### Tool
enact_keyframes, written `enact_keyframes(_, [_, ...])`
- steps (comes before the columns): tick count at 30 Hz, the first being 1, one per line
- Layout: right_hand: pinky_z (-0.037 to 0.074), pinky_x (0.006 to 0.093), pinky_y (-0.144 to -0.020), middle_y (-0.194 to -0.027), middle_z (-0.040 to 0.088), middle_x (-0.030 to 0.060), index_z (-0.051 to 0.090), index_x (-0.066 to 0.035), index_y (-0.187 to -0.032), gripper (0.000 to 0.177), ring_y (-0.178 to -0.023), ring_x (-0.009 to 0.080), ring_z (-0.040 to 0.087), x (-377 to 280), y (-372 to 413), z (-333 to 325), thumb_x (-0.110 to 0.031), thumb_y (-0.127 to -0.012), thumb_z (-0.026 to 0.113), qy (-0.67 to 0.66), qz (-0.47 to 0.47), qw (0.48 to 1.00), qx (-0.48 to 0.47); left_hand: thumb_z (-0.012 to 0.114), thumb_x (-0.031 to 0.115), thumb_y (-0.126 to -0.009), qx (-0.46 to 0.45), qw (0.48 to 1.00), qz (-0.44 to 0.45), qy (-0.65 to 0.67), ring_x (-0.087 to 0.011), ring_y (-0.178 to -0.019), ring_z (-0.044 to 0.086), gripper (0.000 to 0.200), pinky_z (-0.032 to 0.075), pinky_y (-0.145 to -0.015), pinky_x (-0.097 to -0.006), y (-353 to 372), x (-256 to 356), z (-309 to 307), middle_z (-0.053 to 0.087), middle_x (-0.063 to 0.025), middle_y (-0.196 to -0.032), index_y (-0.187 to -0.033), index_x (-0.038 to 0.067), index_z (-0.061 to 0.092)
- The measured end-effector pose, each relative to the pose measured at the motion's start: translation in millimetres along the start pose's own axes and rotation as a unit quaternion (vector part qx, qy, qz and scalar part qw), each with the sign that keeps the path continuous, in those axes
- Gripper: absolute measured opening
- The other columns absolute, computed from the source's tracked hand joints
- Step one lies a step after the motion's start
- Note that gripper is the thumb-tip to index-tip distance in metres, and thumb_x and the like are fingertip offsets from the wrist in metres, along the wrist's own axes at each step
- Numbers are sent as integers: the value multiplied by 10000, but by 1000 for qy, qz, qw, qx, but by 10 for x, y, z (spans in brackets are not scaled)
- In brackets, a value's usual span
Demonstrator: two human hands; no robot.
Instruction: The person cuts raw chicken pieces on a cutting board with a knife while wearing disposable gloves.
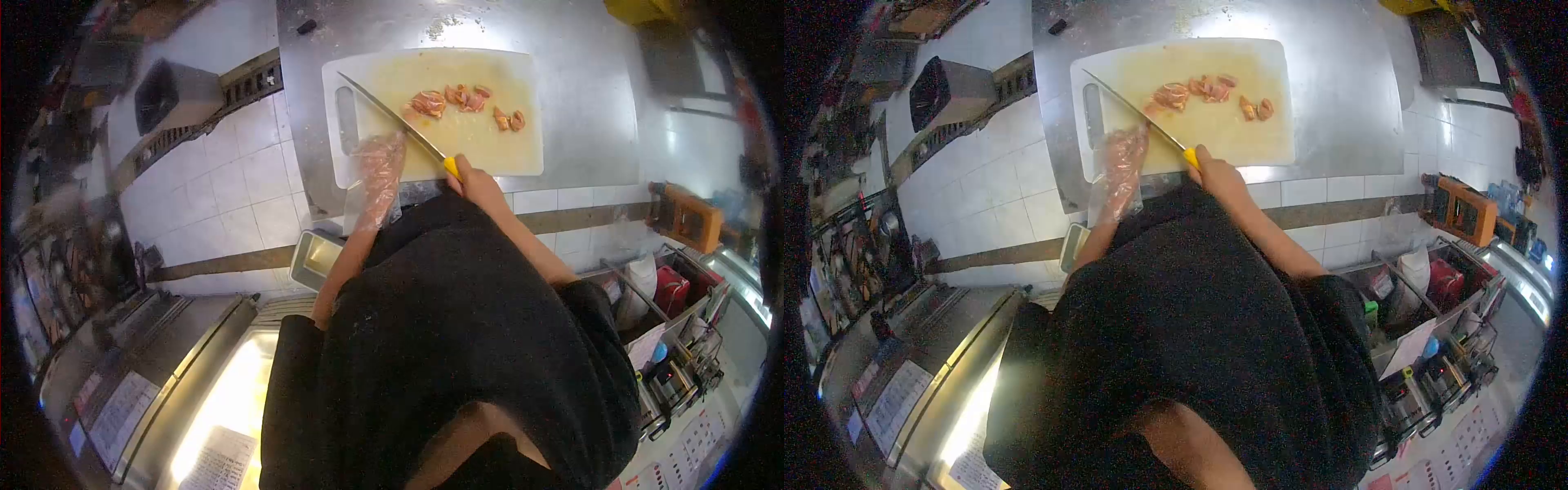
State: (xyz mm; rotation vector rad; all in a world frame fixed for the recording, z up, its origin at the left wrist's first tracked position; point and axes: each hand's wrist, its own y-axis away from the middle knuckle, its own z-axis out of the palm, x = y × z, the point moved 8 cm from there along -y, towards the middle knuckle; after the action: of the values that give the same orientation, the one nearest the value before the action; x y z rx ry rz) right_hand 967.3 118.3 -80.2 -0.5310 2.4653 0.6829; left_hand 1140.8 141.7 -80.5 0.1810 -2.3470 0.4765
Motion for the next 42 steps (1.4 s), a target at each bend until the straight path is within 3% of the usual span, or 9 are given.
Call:
enact_keyframes(12, [425,499,-560,-699,580,240,383,-56,-995,289,-680,428,566,371,367,-182,-290,-872,499,-54,-1,998,-42,517,47,-829,-33,986,88,-140,-214,-743,601,259,482,-675,-296,-107,292,-566,620,-134,-856,-1084,42,565])
enact_keyframes(16, [415,487,-551,-670,562,252,393,-51,-960,281,-672,449,549,369,530,-511,-299,-882,499,-84,28,996,16,494,150,-872,-42,980,-111,161,-276,-876,551,255,442,-776,-375,-167,-19,-184,580,-129,-953,-1093,35,551])
enact_keyframes(24, [399,419,-477,-590,535,215,416,-36,-898,274,-551,381,555,542,711,-836,-299,-887,493,-183,156,967,89,537,200,-820,-68,938,242,-237,-279,-831,538,313,445,-743,-393,-240,139,559,551,-141,-936,-1068,9,548])
enact_keyframes(28, [389,363,-437,-539,518,159,442,-40,-915,258,-460,289,540,808,877,-775,-290,-887,497,-190,149,956,165,529,208,-837,-190,953,78,-224,-292,-820,542,296,441,-733,-394,-294,-76,594,560,-134,-910,-1066,22,541])
enact_keyframes(30, [390,349,-432,-529,518,137,456,-42,-924,258,-444,259,535,893,979,-773,-293,-886,501,-205,166,946,188,537,184,-830,-206,975,-66,42,-305,-795,535,300,434,-721,-398,-395,136,330,552,-141,-847,-1073,9,515])
enact_keyframes(35, [408,353,-452,-542,538,116,479,-43,-927,283,-471,234,556,1006,1170,-752,-322,-883,501,-256,234,920,183,557,184,-813,-257,942,-17,216,-294,-798,543,402,442,-738,-377,-726,745,774,573,-154,-934,-1166,20,456])
enact_keyframes(38, [416,366,-474,-566,551,140,491,-39,-925,300,-504,263,576,1081,1214,-724,-336,-881,498,-254,220,919,204,579,184,-786,-192,947,258,-4,-291,-875,541,491,439,-798,-365,-794,1112,619,562,-176,-1023,-1219,24,413])
enact_keyframes(40, [420,373,-488,-587,557,162,493,-35,-928,304,-526,298,577,1109,1227,-727,-335,-880,498,-226,220,926,208,593,184,-764,-166,955,244,-29,-290,-949,525,520,424,-848,-363,-868,1091,371,540,-190,-1082,-1225,25,411])
enact_keyframes(42, [421,385,-503,-610,561,184,492,-32,-933,308,-552,332,577,1103,1260,-709,-335,-879,500,-224,226,925,210,602,173,-745,-209,965,-44,154,-290,-1024,496,514,401,-897,-366,-969,721,277,510,-201,-1136,-1207,26,433])
